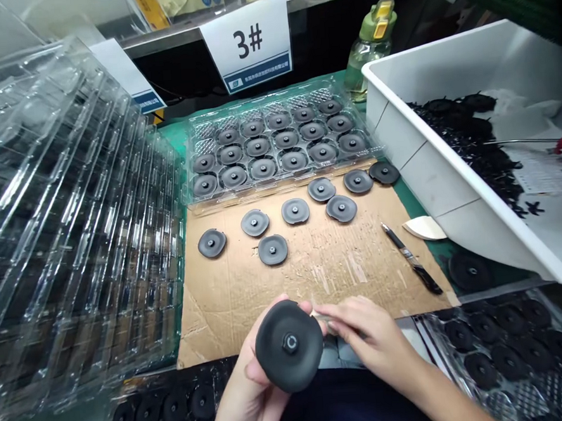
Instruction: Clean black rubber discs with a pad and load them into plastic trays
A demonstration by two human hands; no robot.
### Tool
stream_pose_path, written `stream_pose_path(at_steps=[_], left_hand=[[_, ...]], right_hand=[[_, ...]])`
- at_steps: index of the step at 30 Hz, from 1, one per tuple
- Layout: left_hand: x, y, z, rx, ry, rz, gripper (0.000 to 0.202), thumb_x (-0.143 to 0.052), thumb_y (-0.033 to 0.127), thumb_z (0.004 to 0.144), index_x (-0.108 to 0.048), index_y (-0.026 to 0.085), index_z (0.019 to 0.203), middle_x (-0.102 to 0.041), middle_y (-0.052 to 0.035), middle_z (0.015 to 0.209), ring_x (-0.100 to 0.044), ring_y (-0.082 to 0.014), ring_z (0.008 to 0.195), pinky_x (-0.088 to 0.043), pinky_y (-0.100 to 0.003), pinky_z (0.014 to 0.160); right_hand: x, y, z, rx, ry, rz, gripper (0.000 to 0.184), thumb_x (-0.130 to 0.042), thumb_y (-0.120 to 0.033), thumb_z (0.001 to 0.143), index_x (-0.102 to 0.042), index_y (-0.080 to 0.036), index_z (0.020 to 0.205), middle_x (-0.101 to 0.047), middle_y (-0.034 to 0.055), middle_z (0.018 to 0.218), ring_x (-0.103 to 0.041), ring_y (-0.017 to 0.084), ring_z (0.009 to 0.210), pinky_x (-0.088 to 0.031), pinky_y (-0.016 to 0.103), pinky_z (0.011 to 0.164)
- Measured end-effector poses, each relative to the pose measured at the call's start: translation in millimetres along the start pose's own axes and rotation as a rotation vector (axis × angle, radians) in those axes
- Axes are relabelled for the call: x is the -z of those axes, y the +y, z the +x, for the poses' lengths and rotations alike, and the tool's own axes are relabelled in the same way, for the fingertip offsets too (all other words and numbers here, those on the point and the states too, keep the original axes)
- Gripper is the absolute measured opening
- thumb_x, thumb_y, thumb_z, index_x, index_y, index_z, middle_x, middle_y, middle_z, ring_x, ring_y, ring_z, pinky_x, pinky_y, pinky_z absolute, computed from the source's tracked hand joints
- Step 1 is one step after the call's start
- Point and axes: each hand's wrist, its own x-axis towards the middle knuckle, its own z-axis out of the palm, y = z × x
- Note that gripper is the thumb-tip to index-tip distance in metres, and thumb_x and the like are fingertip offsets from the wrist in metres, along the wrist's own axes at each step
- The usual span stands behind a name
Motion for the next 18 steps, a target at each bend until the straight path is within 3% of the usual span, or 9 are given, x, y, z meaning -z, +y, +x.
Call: stream_pose_path(at_steps=[4,7,9,10,12,14,18], left_hand=[[-11.6,-4.4,5.9,-0.065,0.155,0.057,0.064,-0.087,0.041,0.043,-0.071,0.029,0.104,-0.071,-0.0039,0.113,-0.068,-0.0216,0.099,-0.052,-0.025,0.085],[-19.6,-9.6,7.1,-0.156,0.187,0.094,0.056,-0.088,0.035,0.048,-0.072,0.028,0.101,-0.073,-0.0019,0.108,-0.068,-0.0187,0.097,-0.052,-0.020,0.081],[-21.7,-11.7,6.4,-0.194,0.151,0.091,0.054,-0.089,0.030,0.048,-0.072,0.027,0.100,-0.074,-0.0021,0.104,-0.068,-0.0209,0.097,-0.053,-0.022,0.082],[-22.0,-12.0,5.4,-0.209,0.152,0.091,0.055,-0.090,0.028,0.047,-0.072,0.027,0.099,-0.074,-0.0027,0.102,-0.068,-0.0229,0.097,-0.054,-0.025,0.082],[-22.0,-10.9,2.2,-0.244,0.209,0.114,0.058,-0.091,0.027,0.045,-0.071,0.026,0.100,-0.073,-0.0041,0.102,-0.069,-0.0251,0.096,-0.055,-0.027,0.081],[-23.6,-9.2,-2.4,-0.268,0.280,0.147,0.064,-0.092,0.031,0.041,-0.071,0.026,0.101,-0.073,-0.0052,0.105,-0.069,-0.0247,0.095,-0.055,-0.027,0.080],[-34.4,-8.7,-10.0,-0.280,0.306,0.145,0.070,-0.092,0.035,0.036,-0.070,0.025,0.102,-0.073,-0.0057,0.107,-0.070,-0.0227,0.092,-0.055,-0.027,0.082]], right_hand=[[11.4,-25.5,2.7,-0.127,0.177,0.049,0.022,-0.053,-0.020,0.090,-0.069,-0.021,0.106,-0.073,0.0044,0.092,-0.068,0.015,0.078,-0.053,0.023,0.060],[25.7,-66.3,21.6,0.114,0.265,0.108,0.024,-0.054,-0.014,0.088,-0.066,-0.018,0.108,-0.073,0.0042,0.092,-0.067,0.014,0.077,-0.053,0.023,0.065],[29.7,-85.5,30.3,0.260,0.225,0.140,0.024,-0.053,-0.011,0.087,-0.067,-0.015,0.106,-0.073,0.0041,0.087,-0.066,0.013,0.073,-0.053,0.025,0.069],[30.1,-89.1,31.2,0.256,0.182,0.158,0.023,-0.053,-0.010,0.086,-0.068,-0.015,0.103,-0.073,0.0035,0.084,-0.065,0.013,0.070,-0.053,0.024,0.068],[29.3,-82.2,25.3,0.106,0.097,0.191,0.021,-0.053,-0.012,0.086,-0.071,-0.017,0.096,-0.072,0.0011,0.079,-0.065,0.011,0.066,-0.052,0.021,0.063],[28.2,-60.4,11.2,-0.088,0.017,0.212,0.020,-0.054,-0.017,0.087,-0.073,-0.022,0.094,-0.073,-0.0004,0.081,-0.068,0.011,0.070,-0.053,0.019,0.062],[28.9,-20.0,-18.4,-0.374,0.071,0.202,0.021,-0.054,-0.031,0.089,-0.073,-0.027,0.099,-0.074,0.0007,0.101,-0.069,0.017,0.091,-0.055,0.023,0.070]])
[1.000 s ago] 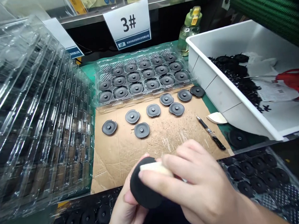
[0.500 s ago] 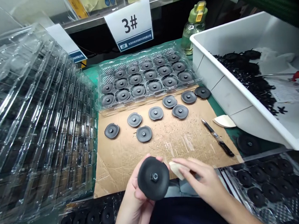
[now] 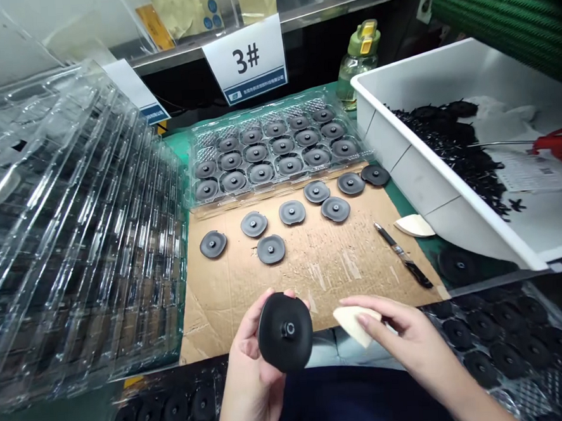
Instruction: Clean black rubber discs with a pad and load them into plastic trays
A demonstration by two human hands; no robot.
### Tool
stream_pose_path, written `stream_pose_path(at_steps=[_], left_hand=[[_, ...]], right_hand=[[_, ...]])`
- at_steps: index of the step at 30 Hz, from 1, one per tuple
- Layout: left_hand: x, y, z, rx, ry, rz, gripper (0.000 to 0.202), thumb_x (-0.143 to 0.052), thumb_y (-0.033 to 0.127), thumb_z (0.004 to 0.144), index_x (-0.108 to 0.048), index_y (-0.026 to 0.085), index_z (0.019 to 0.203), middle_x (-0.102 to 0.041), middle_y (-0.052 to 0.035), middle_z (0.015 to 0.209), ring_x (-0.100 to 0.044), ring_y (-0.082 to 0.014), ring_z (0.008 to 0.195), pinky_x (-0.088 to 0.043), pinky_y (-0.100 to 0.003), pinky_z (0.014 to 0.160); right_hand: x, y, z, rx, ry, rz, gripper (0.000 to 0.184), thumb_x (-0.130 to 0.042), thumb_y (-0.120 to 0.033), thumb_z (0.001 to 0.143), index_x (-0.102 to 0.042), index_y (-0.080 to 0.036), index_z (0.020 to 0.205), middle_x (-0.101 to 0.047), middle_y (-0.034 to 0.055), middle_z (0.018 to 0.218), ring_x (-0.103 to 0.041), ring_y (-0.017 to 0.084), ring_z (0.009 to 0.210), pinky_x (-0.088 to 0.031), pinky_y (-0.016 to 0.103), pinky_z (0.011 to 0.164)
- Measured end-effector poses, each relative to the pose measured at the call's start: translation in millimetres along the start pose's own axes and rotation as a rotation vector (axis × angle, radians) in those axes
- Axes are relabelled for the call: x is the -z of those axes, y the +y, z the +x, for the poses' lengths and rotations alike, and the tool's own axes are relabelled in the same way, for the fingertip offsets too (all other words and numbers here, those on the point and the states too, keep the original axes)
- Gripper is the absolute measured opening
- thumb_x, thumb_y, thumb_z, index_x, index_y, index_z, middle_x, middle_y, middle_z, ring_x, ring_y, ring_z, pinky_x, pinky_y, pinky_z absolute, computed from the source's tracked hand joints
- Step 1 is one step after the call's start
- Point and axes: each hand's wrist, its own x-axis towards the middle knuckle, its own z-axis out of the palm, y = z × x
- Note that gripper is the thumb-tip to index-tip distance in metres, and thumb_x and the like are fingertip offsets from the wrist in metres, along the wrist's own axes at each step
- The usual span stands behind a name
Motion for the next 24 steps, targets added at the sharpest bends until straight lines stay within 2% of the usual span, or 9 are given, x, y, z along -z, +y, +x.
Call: stream_pose_path(at_steps=[3,6,8,10,14,16,18,21,24], left_hand=[[-6.7,-0.5,-5.6,0.027,-0.002,-0.037,0.065,-0.093,0.030,0.035,-0.072,0.026,0.097,-0.074,-0.0031,0.102,-0.071,-0.0202,0.089,-0.055,-0.025,0.082],[-3.0,-4.6,-8.9,0.031,-0.028,-0.061,0.062,-0.093,0.031,0.036,-0.073,0.026,0.094,-0.075,-0.0022,0.100,-0.071,-0.0198,0.089,-0.054,-0.025,0.084],[7.3,-8.2,-9.4,0.020,-0.077,-0.057,0.056,-0.091,0.032,0.044,-0.073,0.026,0.097,-0.074,-0.0037,0.102,-0.069,-0.0222,0.096,-0.054,-0.028,0.087],[21.9,-11.7,-8.3,0.019,-0.123,-0.041,0.051,-0.088,0.031,0.052,-0.072,0.026,0.101,-0.073,-0.0042,0.107,-0.066,-0.0233,0.104,-0.053,-0.026,0.088],[46.8,-18.7,-3.7,0.055,-0.187,-0.046,0.059,-0.083,0.040,0.059,-0.067,0.028,0.114,-0.068,-0.0058,0.120,-0.063,-0.0242,0.110,-0.053,-0.024,0.087],[51.1,-22.4,-1.7,0.070,-0.234,-0.062,0.059,-0.081,0.043,0.062,-0.065,0.027,0.117,-0.066,-0.0070,0.124,-0.059,-0.0264,0.117,-0.051,-0.028,0.092],[50.6,-24.3,-0.8,0.055,-0.248,-0.069,0.058,-0.079,0.044,0.064,-0.065,0.027,0.117,-0.065,-0.0069,0.126,-0.055,-0.0264,0.122,-0.050,-0.029,0.095],[47.4,-20.9,-3.1,0.052,-0.228,-0.095,0.063,-0.080,0.048,0.058,-0.067,0.028,0.115,-0.066,-0.0062,0.125,-0.058,-0.0262,0.118,-0.049,-0.029,0.096],[46.6,-13.6,-7.8,0.085,-0.229,-0.139,0.061,-0.081,0.047,0.053,-0.070,0.029,0.110,-0.069,-0.0037,0.119,-0.065,-0.0246,0.107,-0.049,-0.030,0.098]], right_hand=[[4.0,-9.6,-7.5,0.033,0.099,-0.021,0.021,-0.054,-0.031,0.091,-0.070,-0.029,0.103,-0.073,0.0004,0.106,-0.068,0.018,0.096,-0.053,0.022,0.064],[1.3,-47.3,-7.2,0.397,0.156,-0.044,0.026,-0.053,-0.021,0.092,-0.064,-0.029,0.114,-0.072,-0.0009,0.104,-0.066,0.014,0.089,-0.049,0.022,0.067],[-3.2,-68.6,-3.0,0.703,0.094,-0.048,0.028,-0.049,-0.015,0.093,-0.063,-0.024,0.116,-0.073,0.0001,0.096,-0.063,0.012,0.078,-0.047,0.025,0.068],[-7.9,-79.2,1.2,0.795,-0.011,-0.108,0.027,-0.047,-0.010,0.092,-0.066,-0.019,0.109,-0.071,0.0002,0.085,-0.059,0.012,0.070,-0.044,0.026,0.065],[-16.1,-80.2,2.1,0.675,-0.003,-0.216,0.029,-0.051,-0.006,0.089,-0.066,-0.019,0.109,-0.070,-0.0004,0.080,-0.058,0.012,0.070,-0.040,0.027,0.066],[-20.2,-77.1,3.1,0.745,0.016,-0.114,0.030,-0.048,-0.007,0.090,-0.065,-0.018,0.112,-0.071,0.0012,0.085,-0.060,0.012,0.074,-0.041,0.028,0.068],[-23.1,-67.7,9.4,0.687,-0.049,0.002,0.027,-0.048,-0.012,0.091,-0.068,-0.019,0.106,-0.072,0.0019,0.087,-0.062,0.013,0.077,-0.044,0.027,0.070],[-23.7,-33.1,25.5,0.344,-0.121,0.105,0.022,-0.052,-0.025,0.089,-0.072,-0.022,0.098,-0.074,0.0034,0.092,-0.067,0.016,0.082,-0.051,0.027,0.071],[-24.7,11.9,34.8,0.211,-0.067,0.071,0.025,-0.053,-0.032,0.087,-0.073,-0.020,0.097,-0.074,0.0070,0.097,-0.069,0.021,0.088,-0.054,0.032,0.073]])
